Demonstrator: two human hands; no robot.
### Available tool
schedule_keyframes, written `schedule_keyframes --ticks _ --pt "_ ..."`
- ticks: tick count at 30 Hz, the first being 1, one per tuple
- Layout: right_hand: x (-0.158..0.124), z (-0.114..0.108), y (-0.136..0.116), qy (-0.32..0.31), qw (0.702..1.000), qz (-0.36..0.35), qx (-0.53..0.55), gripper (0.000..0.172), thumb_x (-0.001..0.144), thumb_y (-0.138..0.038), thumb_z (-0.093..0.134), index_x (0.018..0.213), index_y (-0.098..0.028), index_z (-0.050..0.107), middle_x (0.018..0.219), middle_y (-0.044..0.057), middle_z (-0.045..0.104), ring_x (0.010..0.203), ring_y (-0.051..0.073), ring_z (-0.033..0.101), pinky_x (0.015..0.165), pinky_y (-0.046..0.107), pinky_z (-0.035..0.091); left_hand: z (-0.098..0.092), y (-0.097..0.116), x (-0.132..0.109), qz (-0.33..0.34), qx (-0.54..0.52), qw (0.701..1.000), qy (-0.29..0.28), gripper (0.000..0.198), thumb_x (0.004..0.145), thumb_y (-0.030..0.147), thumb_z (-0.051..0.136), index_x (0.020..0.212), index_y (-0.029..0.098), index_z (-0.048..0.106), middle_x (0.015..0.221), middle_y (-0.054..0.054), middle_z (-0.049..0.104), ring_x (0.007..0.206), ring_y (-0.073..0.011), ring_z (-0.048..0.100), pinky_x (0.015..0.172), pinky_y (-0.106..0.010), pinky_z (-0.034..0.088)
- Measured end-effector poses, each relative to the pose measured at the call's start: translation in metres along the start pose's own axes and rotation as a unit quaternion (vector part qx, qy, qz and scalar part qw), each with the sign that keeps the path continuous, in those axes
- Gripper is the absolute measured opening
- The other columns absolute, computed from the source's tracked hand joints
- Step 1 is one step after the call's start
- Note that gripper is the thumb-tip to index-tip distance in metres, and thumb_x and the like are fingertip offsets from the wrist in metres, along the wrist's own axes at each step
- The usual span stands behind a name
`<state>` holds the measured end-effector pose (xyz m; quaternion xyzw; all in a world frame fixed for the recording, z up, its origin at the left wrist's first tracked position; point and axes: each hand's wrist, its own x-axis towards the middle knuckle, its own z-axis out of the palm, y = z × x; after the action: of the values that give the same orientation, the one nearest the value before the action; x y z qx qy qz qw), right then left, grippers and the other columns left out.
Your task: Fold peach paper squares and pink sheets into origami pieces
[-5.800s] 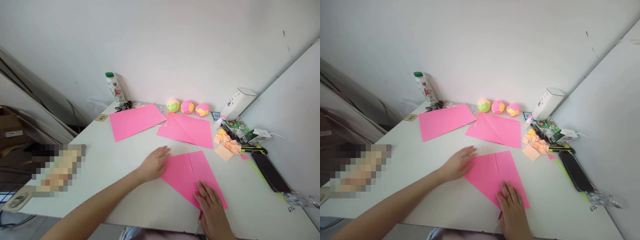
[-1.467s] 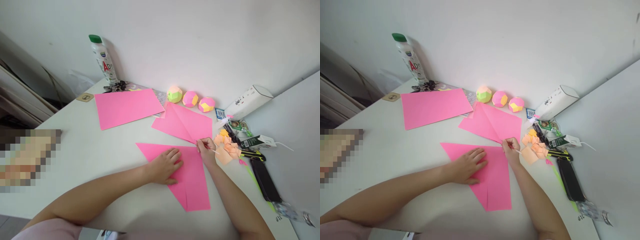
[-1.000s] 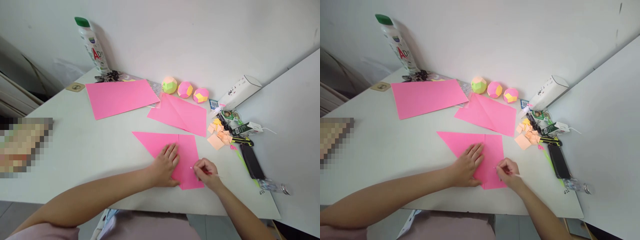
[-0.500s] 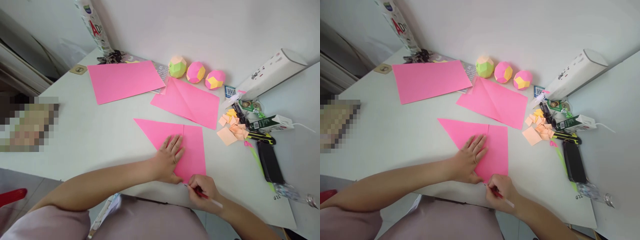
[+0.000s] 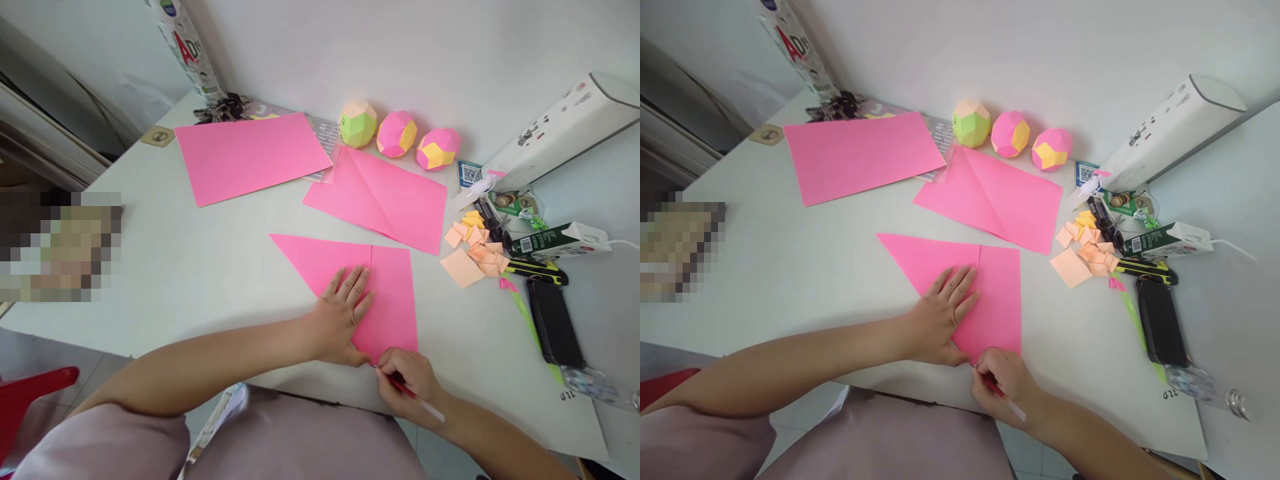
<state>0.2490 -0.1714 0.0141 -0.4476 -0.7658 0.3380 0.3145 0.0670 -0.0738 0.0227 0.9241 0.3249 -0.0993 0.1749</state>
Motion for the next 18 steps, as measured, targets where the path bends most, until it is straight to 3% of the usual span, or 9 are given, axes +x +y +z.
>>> schedule_keyframes --ticks 7,18 --pt "0.0007 0.0001 0.0009 -0.010 1.000 0.009 -0.001 0.019 0.079 -0.006 0.048 0.073 -0.022 0.041 0.062 -0.005 0.052 0.050 0.007 0.047 0.047 0.018 0.037 -0.0044 0.0011 -0.0007 -0.003 0.003 1.000 -0.001 0.108 0.068 0.080 0.042 0.144 0.006 0.025 0.154 -0.021 0.007 0.140 -0.0402 -0.010 0.110 -0.059 0.001" --pt "0.0004 -0.0003 0.0002 -0.018 1.000 0.012 0.005 0.019 0.080 -0.007 0.048 0.071 -0.022 0.040 0.062 -0.005 0.051 0.050 0.007 0.047 0.047 0.018 0.036 -0.0068 0.0015 -0.0007 -0.003 0.006 1.000 -0.011 0.109 0.069 0.080 0.042 0.145 0.005 0.023 0.153 -0.022 0.003 0.139 -0.0401 -0.011 0.110 -0.059 -0.001"
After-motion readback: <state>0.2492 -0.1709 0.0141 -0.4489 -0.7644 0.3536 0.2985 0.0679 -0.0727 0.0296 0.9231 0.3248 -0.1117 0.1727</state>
